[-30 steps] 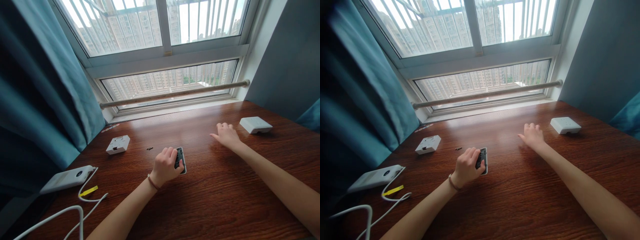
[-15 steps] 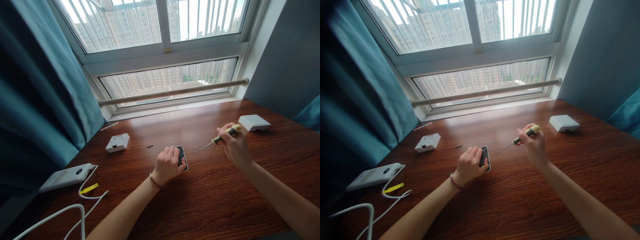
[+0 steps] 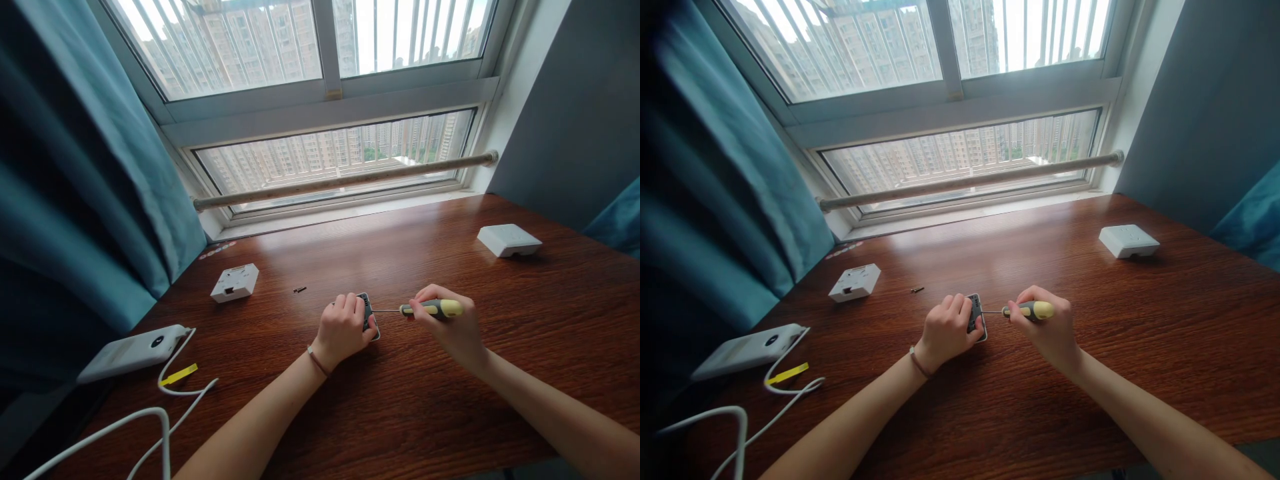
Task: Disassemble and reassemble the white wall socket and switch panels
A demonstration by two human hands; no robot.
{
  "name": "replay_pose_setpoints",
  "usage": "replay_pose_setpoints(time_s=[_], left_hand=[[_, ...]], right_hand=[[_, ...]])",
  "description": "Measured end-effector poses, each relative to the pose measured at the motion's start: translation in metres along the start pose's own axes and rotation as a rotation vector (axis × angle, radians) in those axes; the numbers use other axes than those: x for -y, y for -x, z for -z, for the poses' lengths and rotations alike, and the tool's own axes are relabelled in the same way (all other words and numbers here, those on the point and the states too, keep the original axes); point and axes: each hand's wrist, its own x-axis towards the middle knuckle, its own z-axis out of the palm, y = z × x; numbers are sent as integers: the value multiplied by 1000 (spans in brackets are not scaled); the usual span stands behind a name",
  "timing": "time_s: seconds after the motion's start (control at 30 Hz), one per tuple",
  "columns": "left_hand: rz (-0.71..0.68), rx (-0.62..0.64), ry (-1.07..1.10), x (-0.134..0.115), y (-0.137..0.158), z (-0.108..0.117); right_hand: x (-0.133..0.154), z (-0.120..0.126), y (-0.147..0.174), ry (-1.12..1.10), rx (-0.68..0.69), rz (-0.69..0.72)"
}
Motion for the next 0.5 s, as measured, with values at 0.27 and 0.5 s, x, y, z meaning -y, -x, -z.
replay_pose_setpoints(time_s=[0.27,0.5], left_hand=[[4,29,2,-4,0,-4],[-6,26,1,-4,0,-6]], right_hand=[[7,0,4,23,16,80],[10,-3,5,27,12,134]])
